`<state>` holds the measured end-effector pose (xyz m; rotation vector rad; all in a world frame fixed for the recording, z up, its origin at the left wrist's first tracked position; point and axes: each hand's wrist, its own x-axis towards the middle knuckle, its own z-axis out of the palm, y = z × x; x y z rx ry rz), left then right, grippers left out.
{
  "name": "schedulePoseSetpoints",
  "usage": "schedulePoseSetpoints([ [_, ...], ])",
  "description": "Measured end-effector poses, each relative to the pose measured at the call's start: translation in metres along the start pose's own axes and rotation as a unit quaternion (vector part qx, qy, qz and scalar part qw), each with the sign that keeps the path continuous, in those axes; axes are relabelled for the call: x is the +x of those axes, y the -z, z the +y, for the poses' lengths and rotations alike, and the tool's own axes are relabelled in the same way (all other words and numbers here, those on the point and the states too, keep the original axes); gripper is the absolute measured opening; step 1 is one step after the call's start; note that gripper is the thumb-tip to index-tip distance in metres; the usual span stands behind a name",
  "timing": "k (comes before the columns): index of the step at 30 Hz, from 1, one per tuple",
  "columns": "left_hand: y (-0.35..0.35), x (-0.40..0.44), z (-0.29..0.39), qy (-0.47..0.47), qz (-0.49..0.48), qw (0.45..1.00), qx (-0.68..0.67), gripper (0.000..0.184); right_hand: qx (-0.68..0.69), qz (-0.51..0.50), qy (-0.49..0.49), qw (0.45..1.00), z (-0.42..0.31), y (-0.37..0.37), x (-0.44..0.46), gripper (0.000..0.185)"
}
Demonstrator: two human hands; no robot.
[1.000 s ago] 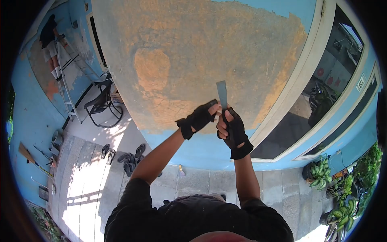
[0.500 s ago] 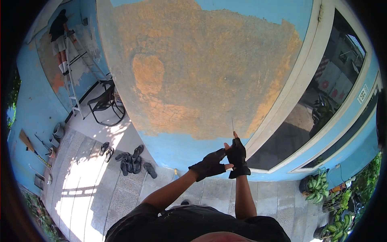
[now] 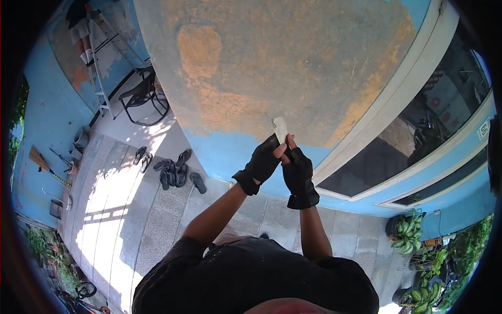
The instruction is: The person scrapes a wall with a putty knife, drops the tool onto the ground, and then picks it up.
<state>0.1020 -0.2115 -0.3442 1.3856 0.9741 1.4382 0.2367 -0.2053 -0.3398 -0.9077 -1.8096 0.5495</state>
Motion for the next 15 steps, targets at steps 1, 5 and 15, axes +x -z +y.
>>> schedulePoseSetpoints([
  [1, 0.001, 0.001, 0.006, -0.027, 0.031, 0.997, -0.064, 0.037, -0.004, -0.001, 0.0, 1.0, -0.008, -0.002, 0.003, 0.054],
  [5, 0.022, 0.005, 0.004, 0.006, 0.056, 0.983, -0.176, 0.039, -0.007, -0.064, -0.002, 0.998, -0.016, -0.027, 0.002, 0.056],
  [15, 0.147, -0.004, -0.001, 0.039, 0.097, 0.984, -0.147, 0.04, 0.074, -0.091, -0.072, 0.991, -0.052, -0.128, 0.016, 0.044],
])
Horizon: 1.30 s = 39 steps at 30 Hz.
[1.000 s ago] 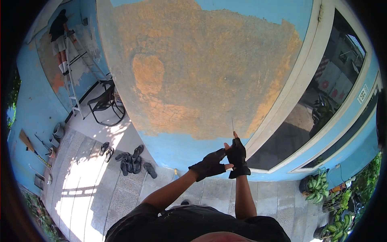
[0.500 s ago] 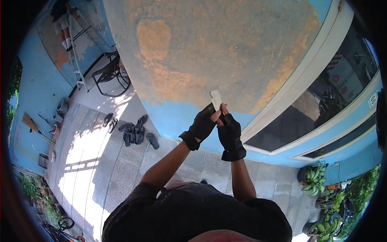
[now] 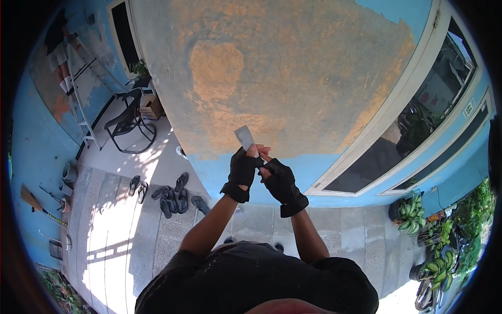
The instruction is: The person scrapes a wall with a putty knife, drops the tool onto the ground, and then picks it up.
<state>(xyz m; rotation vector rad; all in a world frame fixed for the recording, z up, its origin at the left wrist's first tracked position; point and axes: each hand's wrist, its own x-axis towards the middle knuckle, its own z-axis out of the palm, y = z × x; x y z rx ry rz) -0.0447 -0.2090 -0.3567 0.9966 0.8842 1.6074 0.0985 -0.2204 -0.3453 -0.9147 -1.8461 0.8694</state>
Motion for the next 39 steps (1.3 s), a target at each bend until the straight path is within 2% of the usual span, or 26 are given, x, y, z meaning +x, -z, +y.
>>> schedulePoseSetpoints([
  [2, 0.02, 0.0, 0.009, 0.008, -0.005, 1.0, -0.007, 0.041, -0.091, 0.023, 0.041, 0.995, 0.006, -0.008, 0.004, 0.035],
  [3, 0.029, 0.001, 0.013, 0.013, 0.015, 1.0, 0.008, 0.041, -0.047, 0.062, 0.033, 0.996, 0.012, -0.013, 0.006, 0.03],
  [4, 0.037, 0.001, 0.015, 0.019, 0.035, 0.999, 0.024, 0.042, -0.004, 0.09, -0.016, 0.996, -0.004, -0.013, 0.009, 0.03],
  [6, 0.047, 0.0, 0.016, 0.014, 0.044, 0.999, 0.018, 0.042, 0.069, 0.09, -0.061, 0.992, -0.016, -0.01, 0.014, 0.028],
  [9, 0.054, -0.006, 0.023, 0.036, 0.032, 0.998, 0.027, 0.042, 0.109, 0.057, -0.078, 0.989, -0.012, -0.012, 0.02, 0.026],
  [12, 0.052, -0.002, 0.026, 0.043, 0.008, 0.999, 0.028, 0.043, 0.162, 0.064, -0.098, 0.98, -0.028, -0.015, 0.02, 0.026],
  [13, 0.049, 0.0, 0.023, 0.033, 0.009, 0.999, -0.002, 0.044, 0.159, 0.065, -0.098, 0.98, -0.031, -0.012, 0.02, 0.026],
  [15, 0.043, 0.008, 0.022, 0.019, 0.01, 0.999, -0.032, 0.045, -0.02, 0.056, -0.077, 0.995, -0.036, -0.006, 0.027, 0.027],
  [17, 0.021, 0.024, 0.038, -0.087, -0.032, 0.994, 0.059, 0.045, 0.032, 0.016, -0.098, 0.994, -0.025, 0.002, 0.036, 0.026],
  [18, 0.01, 0.027, 0.055, -0.08, -0.065, 0.987, 0.12, 0.044, 0.084, -0.023, -0.12, 0.989, -0.021, 0.007, 0.042, 0.025],
  [20, -0.027, 0.045, 0.08, 0.01, -0.12, 0.993, -0.021, 0.05, 0.057, -0.05, -0.093, 0.993, -0.042, 0.025, 0.059, 0.021],
  [22, -0.051, 0.076, 0.097, 0.001, -0.233, 0.971, -0.053, 0.049, 0.09, 0.028, -0.05, 0.994, -0.061, 0.04, 0.076, 0.02],
  [23, -0.07, 0.093, 0.106, -0.017, -0.256, 0.964, -0.073, 0.048, 0.147, 0.043, -0.009, 0.988, -0.069, 0.051, 0.091, 0.021],
  [24, -0.087, 0.109, 0.119, -0.034, -0.278, 0.955, -0.094, 0.047, 0.203, 0.058, 0.03, 0.977, -0.079, 0.062, 0.108, 0.022],
  [26, -0.109, 0.13, 0.163, -0.024, -0.353, 0.935, -0.015, 0.045, 0.403, 0.018, -0.009, 0.915, -0.11, 0.086, 0.132, 0.017],
  [27, -0.117, 0.148, 0.174, -0.02, -0.398, 0.916, -0.034, 0.045, 0.398, -0.016, 0.014, 0.917, -0.118, 0.104, 0.144, 0.016],
  [28, -0.129, 0.166, 0.181, -0.028, -0.401, 0.915, -0.041, 0.045, 0.393, -0.051, 0.038, 0.917, -0.123, 0.123, 0.157, 0.015],
  [29, -0.141, 0.184, 0.186, -0.037, -0.405, 0.912, -0.048, 0.046, 0.503, -0.135, 0.056, 0.852, -0.122, 0.137, 0.175, 0.013],
  [30, -0.153, 0.201, 0.192, -0.045, -0.408, 0.91, -0.056, 0.046, 0.556, -0.197, 0.068, 0.805, -0.129, 0.147, 0.188, 0.011],
  [32, -0.171, 0.21, 0.221, -0.038, -0.34, 0.937, -0.066, 0.045, 0.617, -0.213, 0.04, 0.756, -0.146, 0.16, 0.209, 0.013],
  [33, -0.176, 0.214, 0.231, -0.04, -0.338, 0.938, -0.065, 0.045, 0.618, -0.216, 0.04, 0.755, -0.152, 0.165, 0.218, 0.013],
  [35, -0.183, 0.223, 0.244, -0.027, -0.292, 0.955, -0.052, 0.042, 0.689, -0.243, 0.005, 0.683, -0.161, 0.173, 0.235, 0.016],
  [36, -0.186, 0.226, 0.248, -0.03, -0.29, 0.955, -0.052, 0.042, 0.687, -0.246, 0.004, 0.683, -0.158, 0.172, 0.241, 0.016],
  [38, -0.193, 0.227, 0.256, -0.072, -0.194, 0.972, 0.107, 0.041, 0.69, -0.292, 0.051, 0.66, -0.154, 0.163, 0.249, 0.018],
  [39, -0.192, 0.225, 0.254, -0.059, -0.205, 0.973, 0.085, 0.043, 0.689, -0.294, 0.051, 0.66, -0.151, 0.163, 0.251, 0.018],
])
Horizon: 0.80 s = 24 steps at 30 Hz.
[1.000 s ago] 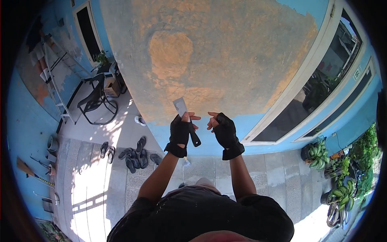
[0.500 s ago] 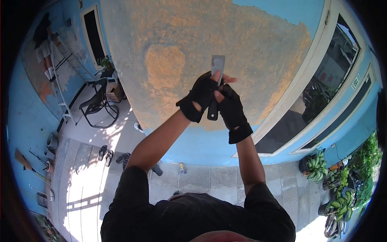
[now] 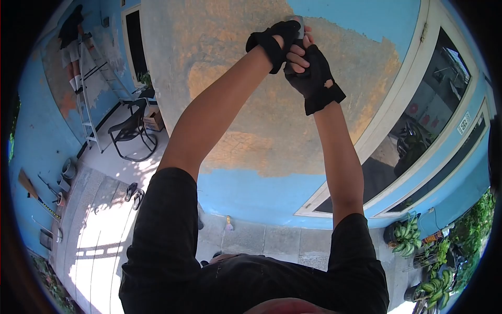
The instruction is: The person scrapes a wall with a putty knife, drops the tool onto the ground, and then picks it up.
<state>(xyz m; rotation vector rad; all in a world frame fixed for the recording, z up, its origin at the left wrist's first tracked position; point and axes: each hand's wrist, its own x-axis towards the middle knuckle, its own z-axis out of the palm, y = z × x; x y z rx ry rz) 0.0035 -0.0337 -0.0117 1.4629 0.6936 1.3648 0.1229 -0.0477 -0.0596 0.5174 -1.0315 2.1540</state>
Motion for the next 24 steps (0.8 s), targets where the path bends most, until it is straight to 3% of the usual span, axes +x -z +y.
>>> schedulePoseSetpoints([
  [2, -0.002, 0.007, -0.005, -0.022, 0.018, 1.0, -0.008, 0.044, -0.077, 0.09, 0.052, 0.992, 0.005, -0.008, -0.003, 0.017],
  [7, 0.007, 0.019, 0.003, -0.02, -0.009, 1.0, 0.015, 0.045, -0.075, 0.078, 0.066, 0.992, -0.01, -0.005, 0.014, 0.018],
  [9, 0.002, 0.023, 0.003, -0.026, 0.033, 0.999, -0.018, 0.045, -0.074, 0.09, 0.054, 0.992, -0.011, -0.003, 0.013, 0.018],
  [12, 0.011, 0.03, 0.0, -0.025, 0.006, 1.0, 0.008, 0.045, -0.033, 0.034, 0.024, 0.999, -0.01, 0.004, 0.012, 0.018],
  [14, 0.009, 0.018, 0.009, -0.018, -0.005, 1.0, -0.016, 0.045, 0.115, -0.072, -0.03, 0.99, -0.007, 0.001, 0.014, 0.018],
  [19, 0.022, 0.036, -0.001, -0.05, -0.06, 0.997, -0.023, 0.044, 0.087, -0.017, 0.019, 0.996, 0.008, 0.005, 0.012, 0.012],
  [21, 0.017, 0.031, -0.003, -0.049, -0.04, 0.997, -0.044, 0.042, 0.067, 0.007, 0.034, 0.997, 0.008, 0.01, 0.01, 0.012],
  [24, 0.003, 0.019, 0.013, -0.041, 0.013, 0.999, -0.024, 0.039, 0.006, -0.048, 0.036, 0.998, 0.004, 0.011, 0.014, 0.018],
])
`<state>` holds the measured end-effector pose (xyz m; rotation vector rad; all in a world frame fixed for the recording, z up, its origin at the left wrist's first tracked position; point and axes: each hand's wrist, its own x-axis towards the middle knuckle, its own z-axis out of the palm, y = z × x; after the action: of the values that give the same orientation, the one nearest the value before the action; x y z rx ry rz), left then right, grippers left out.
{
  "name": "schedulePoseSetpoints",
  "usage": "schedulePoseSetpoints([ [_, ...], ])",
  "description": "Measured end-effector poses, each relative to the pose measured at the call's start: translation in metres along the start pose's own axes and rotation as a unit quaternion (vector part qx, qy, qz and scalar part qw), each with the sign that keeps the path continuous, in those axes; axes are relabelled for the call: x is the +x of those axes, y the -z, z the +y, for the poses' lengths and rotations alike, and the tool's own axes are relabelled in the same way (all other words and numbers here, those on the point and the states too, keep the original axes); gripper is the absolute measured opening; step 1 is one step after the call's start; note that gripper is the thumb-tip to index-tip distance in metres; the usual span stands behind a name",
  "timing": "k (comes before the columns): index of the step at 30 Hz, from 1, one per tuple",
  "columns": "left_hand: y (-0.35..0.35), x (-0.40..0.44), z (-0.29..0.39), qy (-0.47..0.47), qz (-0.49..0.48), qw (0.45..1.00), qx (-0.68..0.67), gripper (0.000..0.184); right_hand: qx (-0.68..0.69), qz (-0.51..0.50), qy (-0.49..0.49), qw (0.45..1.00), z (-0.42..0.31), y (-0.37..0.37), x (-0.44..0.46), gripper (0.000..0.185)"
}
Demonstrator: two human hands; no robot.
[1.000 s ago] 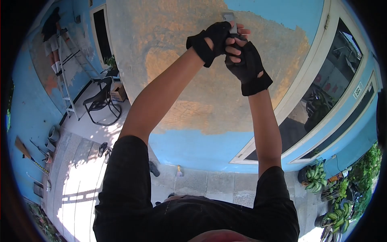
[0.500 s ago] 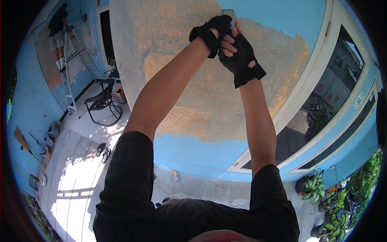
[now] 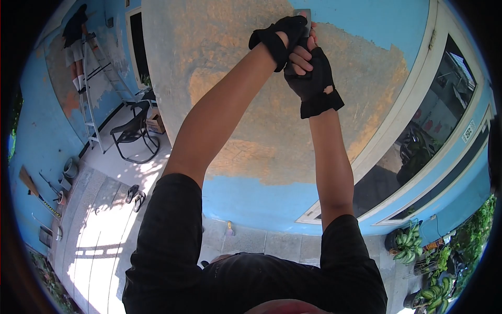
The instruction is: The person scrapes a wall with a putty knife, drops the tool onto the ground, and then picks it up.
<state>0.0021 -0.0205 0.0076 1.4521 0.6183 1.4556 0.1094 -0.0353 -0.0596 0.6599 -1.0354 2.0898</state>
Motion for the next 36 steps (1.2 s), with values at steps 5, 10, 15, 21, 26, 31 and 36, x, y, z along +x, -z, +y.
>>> schedulePoseSetpoints([
  [5, 0.006, 0.014, -0.005, -0.005, -0.029, 0.999, -0.032, 0.036, -0.053, 0.081, 0.025, 0.995, 0.003, -0.011, 0.0, 0.019],
  [10, 0.007, 0.021, -0.006, 0.011, -0.04, 0.995, -0.095, 0.036, -0.064, 0.119, 0.037, 0.99, 0.004, -0.028, 0.003, 0.017],
  [15, 0.002, 0.027, 0.001, 0.015, 0.0, 1.0, 0.009, 0.034, -0.073, 0.099, 0.03, 0.992, -0.001, -0.021, 0.009, 0.015],
  [21, 0.006, 0.013, -0.002, 0.049, -0.064, 0.988, -0.133, 0.032, -0.068, 0.103, 0.032, 0.992, 0.001, -0.019, 0.001, 0.016],
  [26, -0.001, 0.013, -0.004, 0.044, -0.013, 0.996, -0.07, 0.03, -0.043, 0.092, 0.021, 0.995, -0.003, -0.021, -0.003, 0.016],
  [31, -0.008, 0.003, 0.002, 0.059, -0.004, 0.991, -0.117, 0.033, -0.039, 0.109, 0.02, 0.993, -0.006, -0.022, 0.001, 0.017],
  [36, 0.005, 0.029, -0.014, 0.038, -0.019, 0.998, -0.049, 0.033, -0.044, 0.116, 0.031, 0.992, 0.001, -0.025, -0.006, 0.017],
])
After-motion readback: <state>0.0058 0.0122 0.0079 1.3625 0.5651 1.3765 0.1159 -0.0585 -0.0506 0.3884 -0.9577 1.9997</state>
